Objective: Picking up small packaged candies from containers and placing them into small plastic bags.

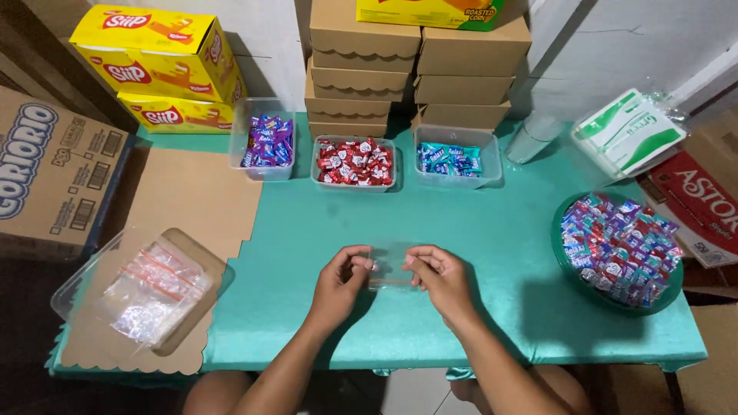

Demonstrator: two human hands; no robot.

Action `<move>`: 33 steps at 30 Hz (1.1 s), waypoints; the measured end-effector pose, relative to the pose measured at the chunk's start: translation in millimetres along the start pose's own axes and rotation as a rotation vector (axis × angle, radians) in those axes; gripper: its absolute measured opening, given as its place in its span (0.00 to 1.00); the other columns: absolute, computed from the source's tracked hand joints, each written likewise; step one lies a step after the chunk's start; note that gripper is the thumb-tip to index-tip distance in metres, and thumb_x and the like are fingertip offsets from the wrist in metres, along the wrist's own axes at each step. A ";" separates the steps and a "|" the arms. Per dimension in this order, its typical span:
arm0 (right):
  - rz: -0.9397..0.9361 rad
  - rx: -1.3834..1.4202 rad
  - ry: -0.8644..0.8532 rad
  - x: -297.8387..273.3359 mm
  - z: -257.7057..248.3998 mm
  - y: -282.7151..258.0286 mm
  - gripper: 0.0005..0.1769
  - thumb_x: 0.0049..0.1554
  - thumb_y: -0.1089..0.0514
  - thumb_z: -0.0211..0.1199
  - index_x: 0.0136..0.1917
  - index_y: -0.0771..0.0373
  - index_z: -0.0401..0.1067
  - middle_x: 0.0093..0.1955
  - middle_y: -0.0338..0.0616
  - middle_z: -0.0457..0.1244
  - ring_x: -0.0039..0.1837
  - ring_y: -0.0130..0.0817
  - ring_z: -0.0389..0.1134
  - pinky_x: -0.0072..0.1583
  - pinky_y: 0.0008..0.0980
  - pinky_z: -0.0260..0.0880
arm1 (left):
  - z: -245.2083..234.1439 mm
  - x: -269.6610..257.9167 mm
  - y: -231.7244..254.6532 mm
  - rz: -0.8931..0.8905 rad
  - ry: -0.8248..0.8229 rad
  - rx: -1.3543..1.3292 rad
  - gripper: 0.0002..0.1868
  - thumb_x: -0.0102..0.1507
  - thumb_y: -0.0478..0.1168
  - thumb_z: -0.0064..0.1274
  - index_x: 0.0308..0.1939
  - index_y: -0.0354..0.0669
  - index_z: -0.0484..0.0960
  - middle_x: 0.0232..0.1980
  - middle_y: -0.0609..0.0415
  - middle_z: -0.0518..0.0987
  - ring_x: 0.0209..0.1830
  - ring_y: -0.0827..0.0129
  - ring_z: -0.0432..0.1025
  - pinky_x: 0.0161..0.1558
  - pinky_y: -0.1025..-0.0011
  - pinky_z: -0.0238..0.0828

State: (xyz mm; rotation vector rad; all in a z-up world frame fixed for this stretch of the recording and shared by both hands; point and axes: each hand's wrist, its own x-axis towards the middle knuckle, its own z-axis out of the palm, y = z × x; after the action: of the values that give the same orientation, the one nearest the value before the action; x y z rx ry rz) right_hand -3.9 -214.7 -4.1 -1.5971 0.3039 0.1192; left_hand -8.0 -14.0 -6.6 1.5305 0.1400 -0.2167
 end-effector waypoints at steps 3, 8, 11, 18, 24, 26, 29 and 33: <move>0.014 0.008 0.015 -1.6 1.3 0.8 0.09 0.58 0.64 0.64 0.52 0.68 0.79 0.42 0.54 0.73 0.33 0.30 0.66 0.36 0.25 0.67 | -0.8 -1.7 7.2 0.004 -0.014 -0.023 0.15 0.67 0.32 0.51 0.58 0.41 0.83 0.40 0.50 0.86 0.34 0.71 0.72 0.44 0.67 0.75; -0.010 -0.009 0.020 -2.7 5.3 1.7 0.09 0.57 0.65 0.65 0.52 0.68 0.79 0.42 0.55 0.73 0.33 0.30 0.67 0.36 0.25 0.68 | -1.7 -2.3 7.7 0.013 -0.020 -0.027 0.14 0.68 0.32 0.50 0.56 0.39 0.82 0.40 0.49 0.86 0.35 0.71 0.73 0.45 0.66 0.75; -0.038 -0.067 0.031 -5.4 6.7 -3.9 0.10 0.56 0.65 0.66 0.52 0.67 0.79 0.42 0.54 0.74 0.33 0.29 0.68 0.36 0.26 0.70 | -2.5 -2.0 7.7 0.018 -0.012 -0.009 0.13 0.68 0.33 0.51 0.55 0.38 0.83 0.40 0.48 0.86 0.34 0.71 0.73 0.44 0.66 0.75; -0.527 -0.498 -0.090 -18.2 4.3 -30.5 0.20 0.61 0.70 0.53 0.59 0.54 0.79 0.50 0.43 0.73 0.41 0.37 0.73 0.41 0.35 0.75 | -4.6 -0.9 8.5 0.052 0.009 -0.158 0.12 0.69 0.32 0.48 0.56 0.40 0.71 0.36 0.50 0.80 0.31 0.72 0.69 0.41 0.68 0.72; -0.627 -0.557 -0.178 -19.4 3.6 -34.5 0.24 0.59 0.73 0.52 0.59 0.53 0.79 0.54 0.42 0.71 0.49 0.44 0.74 0.48 0.45 0.77 | -10.5 3.3 0.8 0.083 -0.050 -0.119 0.07 0.70 0.30 0.45 0.44 0.38 0.80 0.32 0.48 0.80 0.30 0.67 0.75 0.38 0.66 0.77; -0.631 -0.566 -0.162 -17.3 1.9 -29.7 0.23 0.56 0.72 0.58 0.57 0.51 0.80 0.53 0.39 0.71 0.50 0.43 0.74 0.48 0.43 0.77 | -12.0 3.5 -0.6 0.062 -0.060 -0.108 0.11 0.69 0.29 0.44 0.45 0.36 0.84 0.34 0.46 0.82 0.33 0.67 0.76 0.40 0.66 0.80; -0.675 -0.573 -0.098 -14.4 1.6 -23.6 0.10 0.57 0.62 0.67 0.51 0.50 0.83 0.49 0.35 0.70 0.48 0.37 0.74 0.48 0.40 0.77 | -14.2 5.2 -7.3 0.092 -0.093 -0.081 0.17 0.67 0.25 0.41 0.49 0.35 0.86 0.35 0.44 0.84 0.33 0.67 0.77 0.40 0.65 0.80; -0.700 -0.555 0.001 -17.6 5.0 -32.2 0.10 0.57 0.62 0.68 0.50 0.50 0.84 0.56 0.39 0.67 0.58 0.42 0.69 0.57 0.45 0.73 | -13.3 5.5 -11.3 0.109 -0.123 -0.094 0.17 0.64 0.24 0.45 0.51 0.36 0.87 0.42 0.43 0.87 0.39 0.67 0.77 0.44 0.65 0.80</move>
State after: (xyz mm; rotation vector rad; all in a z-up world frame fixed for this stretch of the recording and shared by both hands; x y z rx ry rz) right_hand -11.6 -206.9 31.3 -2.1637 -0.3296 -0.3668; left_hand -4.6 -1.4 -19.3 1.4229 -0.0302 -0.2137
